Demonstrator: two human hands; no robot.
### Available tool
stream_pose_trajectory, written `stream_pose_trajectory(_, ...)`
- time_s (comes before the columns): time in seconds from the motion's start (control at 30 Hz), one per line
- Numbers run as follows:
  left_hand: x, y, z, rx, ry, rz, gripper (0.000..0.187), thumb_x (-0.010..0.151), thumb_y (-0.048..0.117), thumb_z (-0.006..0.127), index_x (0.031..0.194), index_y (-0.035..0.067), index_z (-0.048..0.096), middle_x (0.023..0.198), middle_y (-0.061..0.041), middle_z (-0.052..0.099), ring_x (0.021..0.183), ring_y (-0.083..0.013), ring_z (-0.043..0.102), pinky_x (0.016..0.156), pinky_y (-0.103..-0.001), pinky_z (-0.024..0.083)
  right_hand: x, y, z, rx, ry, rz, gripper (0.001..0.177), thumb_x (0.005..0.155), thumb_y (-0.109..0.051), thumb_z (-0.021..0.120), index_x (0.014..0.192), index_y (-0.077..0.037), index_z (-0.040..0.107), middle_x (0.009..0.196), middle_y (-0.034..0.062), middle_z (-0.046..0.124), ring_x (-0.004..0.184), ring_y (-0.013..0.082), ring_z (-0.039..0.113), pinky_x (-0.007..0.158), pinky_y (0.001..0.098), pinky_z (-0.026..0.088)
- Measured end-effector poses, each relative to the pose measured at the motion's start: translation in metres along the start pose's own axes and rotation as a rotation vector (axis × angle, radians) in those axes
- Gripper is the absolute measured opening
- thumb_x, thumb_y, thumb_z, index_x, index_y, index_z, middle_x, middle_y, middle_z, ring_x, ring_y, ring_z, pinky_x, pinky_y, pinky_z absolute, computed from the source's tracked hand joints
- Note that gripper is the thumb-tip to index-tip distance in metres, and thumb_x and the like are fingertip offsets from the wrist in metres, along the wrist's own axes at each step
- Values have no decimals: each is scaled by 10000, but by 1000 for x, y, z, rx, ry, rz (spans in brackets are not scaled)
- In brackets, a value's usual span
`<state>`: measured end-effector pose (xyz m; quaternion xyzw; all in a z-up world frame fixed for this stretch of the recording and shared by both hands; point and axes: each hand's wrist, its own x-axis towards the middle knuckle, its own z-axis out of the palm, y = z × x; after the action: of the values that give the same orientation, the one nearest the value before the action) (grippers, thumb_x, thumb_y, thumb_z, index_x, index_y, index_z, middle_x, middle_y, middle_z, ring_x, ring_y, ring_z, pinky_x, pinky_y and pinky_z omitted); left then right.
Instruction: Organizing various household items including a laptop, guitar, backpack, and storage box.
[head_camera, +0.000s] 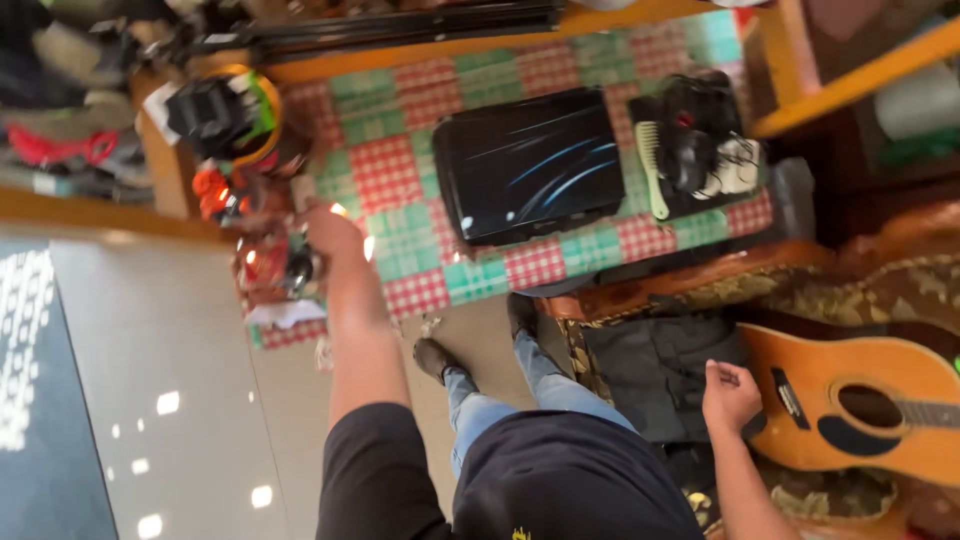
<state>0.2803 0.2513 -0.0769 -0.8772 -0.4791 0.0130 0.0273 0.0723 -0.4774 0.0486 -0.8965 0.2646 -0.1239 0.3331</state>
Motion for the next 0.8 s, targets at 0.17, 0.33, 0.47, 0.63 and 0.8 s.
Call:
stream_pose_trajectory(0.17,0,-10,-34,-122,-61,40,433,868,120,732,1199,-23,492,1091,-303,632,843,-362,736,657,-393,620,3,-12,13,5,1,1,198,957,-168,837,1003,-10,726,897,56,726,806,132,680,785,303,559)
stream_pose_trajectory(0.33,-15,-3,-68,-235,-50,40,611,813,67,809,1274,-54,427,1093,-326,640,927,-404,723,742,-425,620,17,-42,41,47,-49,-65,212,947,-199,834,1026,-28,737,898,78,736,818,172,697,787,326,567)
stream_pose_trajectory(0.47,-63,5,-72,-503,-57,232,694,836,152,808,1323,-106,386,1045,-269,660,882,-410,697,745,-515,569,19,-89,66,80,-210,-190,240,986,-263,793,1090,-52,749,959,87,734,900,215,710,791,395,590)
stream_pose_trajectory(0.63,-170,59,-79,-1103,-31,626,501,786,122,823,1180,-29,553,1021,-194,657,880,-306,682,786,-421,571,8,-174,102,302,-464,-166,296,937,-245,805,1142,-36,761,974,71,772,870,136,724,797,311,588)
stream_pose_trajectory(0.8,-287,122,-92,-1474,-765,352,473,877,92,795,1281,-35,583,1111,-133,739,976,-193,734,823,-294,609,-3,-235,102,412,-549,-393,415,806,-185,887,1146,-7,730,1030,95,765,814,129,731,723,285,598)
